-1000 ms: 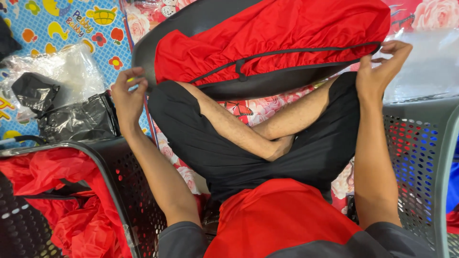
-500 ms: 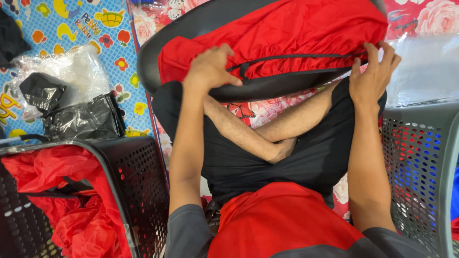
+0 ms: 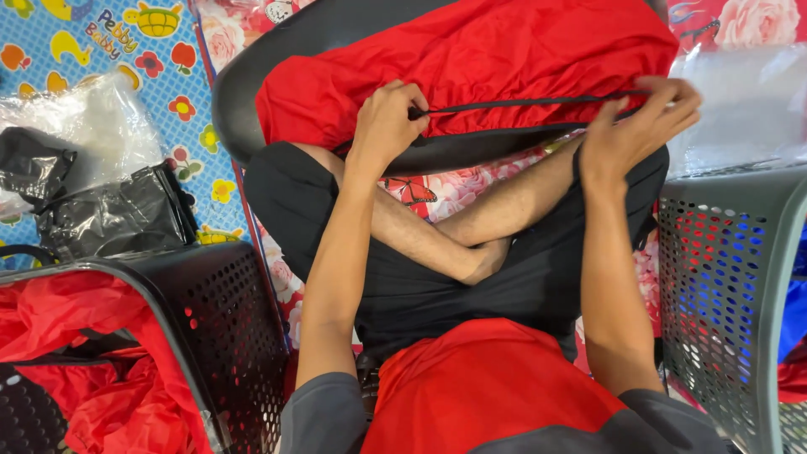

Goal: A person sitting on the floor fits a red fabric cover onto a motorcycle seat, trims the excess straps with scissors, and uses a lighter to singe the cut edges for a clean finish.

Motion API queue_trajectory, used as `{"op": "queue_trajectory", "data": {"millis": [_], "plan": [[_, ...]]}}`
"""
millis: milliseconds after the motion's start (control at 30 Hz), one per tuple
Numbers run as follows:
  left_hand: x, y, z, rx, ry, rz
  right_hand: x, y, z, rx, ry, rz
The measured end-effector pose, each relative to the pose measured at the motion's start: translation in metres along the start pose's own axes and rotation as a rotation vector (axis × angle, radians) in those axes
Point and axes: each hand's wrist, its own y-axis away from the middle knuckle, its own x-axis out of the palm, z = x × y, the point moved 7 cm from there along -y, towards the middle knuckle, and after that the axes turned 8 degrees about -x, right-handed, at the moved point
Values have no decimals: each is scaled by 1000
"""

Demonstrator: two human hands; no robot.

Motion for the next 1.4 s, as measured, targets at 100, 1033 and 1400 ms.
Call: {"op": "queue_trajectory", "data": {"millis": [100, 1033, 1400], "plan": [[8, -6, 16, -44, 169, 110, -1, 0, 81, -177, -104, 46], [-14, 0, -13, 89, 589, 154, 78, 14, 127, -21, -915, 706], [7, 7, -19, 162, 499, 353, 105, 57, 92, 395, -1326, 727]]}}
